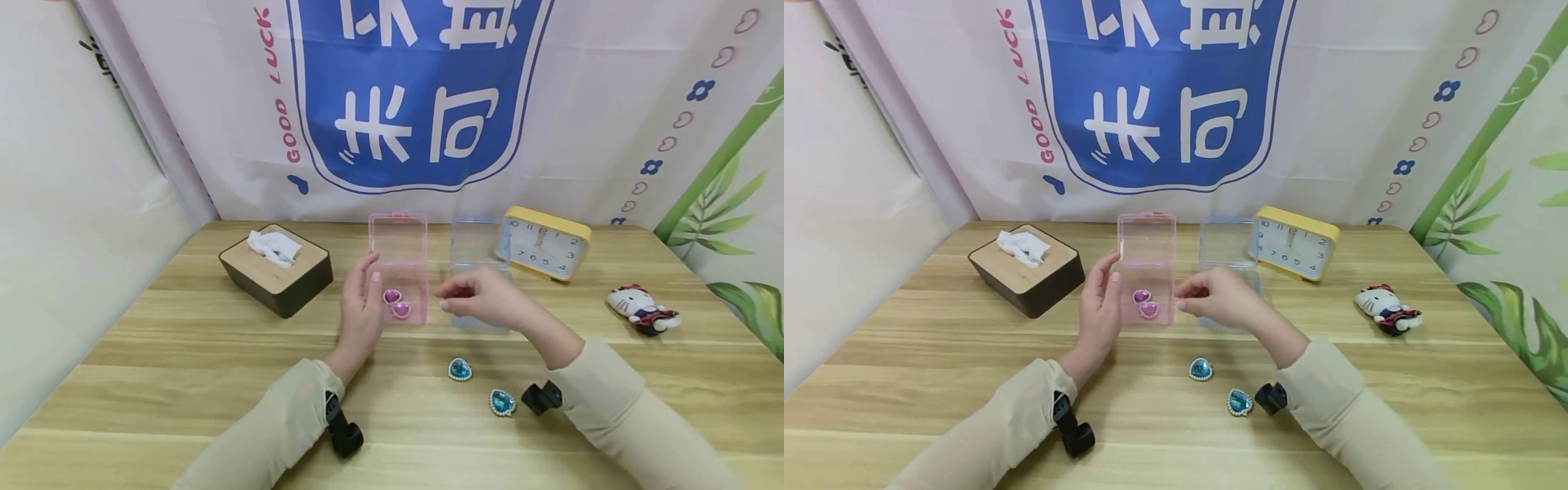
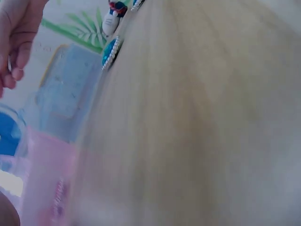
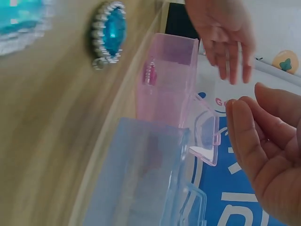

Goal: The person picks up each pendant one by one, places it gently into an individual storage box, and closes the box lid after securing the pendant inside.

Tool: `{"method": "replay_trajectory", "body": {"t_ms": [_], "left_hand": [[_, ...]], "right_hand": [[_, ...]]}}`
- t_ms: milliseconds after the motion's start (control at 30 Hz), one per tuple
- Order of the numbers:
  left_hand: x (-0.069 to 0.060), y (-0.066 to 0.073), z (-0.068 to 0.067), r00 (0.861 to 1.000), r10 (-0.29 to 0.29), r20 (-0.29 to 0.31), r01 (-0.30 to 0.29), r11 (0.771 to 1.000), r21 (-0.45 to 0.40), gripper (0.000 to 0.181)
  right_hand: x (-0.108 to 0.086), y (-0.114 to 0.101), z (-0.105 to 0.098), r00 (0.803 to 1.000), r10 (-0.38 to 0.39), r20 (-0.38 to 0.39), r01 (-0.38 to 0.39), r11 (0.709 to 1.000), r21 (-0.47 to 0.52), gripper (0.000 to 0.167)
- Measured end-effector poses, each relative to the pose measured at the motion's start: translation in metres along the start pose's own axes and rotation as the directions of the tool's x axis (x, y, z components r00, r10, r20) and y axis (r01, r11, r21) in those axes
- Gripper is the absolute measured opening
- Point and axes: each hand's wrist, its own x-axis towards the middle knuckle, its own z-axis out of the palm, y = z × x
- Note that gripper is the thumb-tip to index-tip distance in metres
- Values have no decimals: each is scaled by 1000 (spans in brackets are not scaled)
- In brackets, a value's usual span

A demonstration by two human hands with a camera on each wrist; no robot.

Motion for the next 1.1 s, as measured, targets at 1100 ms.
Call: {"method": "replay_trajectory", "body": {"t_ms": [1100], "left_hand": [[-16,23,68,891,-161,424,164,986,32,48]], "right_hand": [[-39,48,31,985,46,165,-55,997,53,29]]}}
